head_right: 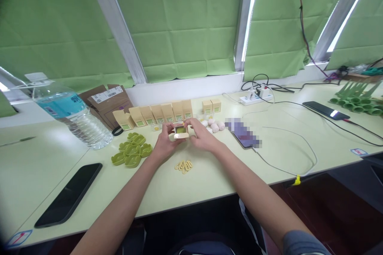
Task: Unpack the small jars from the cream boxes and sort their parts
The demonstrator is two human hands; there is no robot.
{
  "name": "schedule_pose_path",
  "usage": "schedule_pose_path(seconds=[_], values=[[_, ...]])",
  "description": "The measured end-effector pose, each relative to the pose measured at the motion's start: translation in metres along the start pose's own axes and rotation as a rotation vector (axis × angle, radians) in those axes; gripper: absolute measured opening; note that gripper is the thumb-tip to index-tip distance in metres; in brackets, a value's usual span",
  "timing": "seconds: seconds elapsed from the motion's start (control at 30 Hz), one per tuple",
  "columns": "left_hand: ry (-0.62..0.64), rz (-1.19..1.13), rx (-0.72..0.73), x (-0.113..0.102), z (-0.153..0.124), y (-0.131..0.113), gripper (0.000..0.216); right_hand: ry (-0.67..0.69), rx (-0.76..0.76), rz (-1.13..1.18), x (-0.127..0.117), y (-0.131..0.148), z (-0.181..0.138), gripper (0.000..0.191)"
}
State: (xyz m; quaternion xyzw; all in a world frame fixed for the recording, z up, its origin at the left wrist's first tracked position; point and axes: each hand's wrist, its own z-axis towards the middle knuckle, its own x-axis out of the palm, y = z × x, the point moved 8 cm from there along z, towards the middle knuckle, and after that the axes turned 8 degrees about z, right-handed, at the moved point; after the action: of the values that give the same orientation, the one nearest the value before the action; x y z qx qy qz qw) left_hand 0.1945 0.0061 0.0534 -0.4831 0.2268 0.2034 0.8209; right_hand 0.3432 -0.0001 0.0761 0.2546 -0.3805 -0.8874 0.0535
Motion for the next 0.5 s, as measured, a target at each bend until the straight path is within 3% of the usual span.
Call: schedule_pose_path(seconds=[0.13,0.3,0.5], values=[[0.015,0.066,0.075,0.001,-0.001,-0.005,0.048,-0.064,0.009,-0.03,-0.009,0.0,0.002,0.017],[0.082,0.112,0.143,0.007,-0.004,-0.012,0.037,-0.139,0.017,-0.078,-0.011,-0.002,0.003,0.022],[0.076,0.208,0.189,0.008,-0.004,-0.011,0.034,-0.17,-0.015,-0.11,-0.011,-0.004,0.002,0.012]])
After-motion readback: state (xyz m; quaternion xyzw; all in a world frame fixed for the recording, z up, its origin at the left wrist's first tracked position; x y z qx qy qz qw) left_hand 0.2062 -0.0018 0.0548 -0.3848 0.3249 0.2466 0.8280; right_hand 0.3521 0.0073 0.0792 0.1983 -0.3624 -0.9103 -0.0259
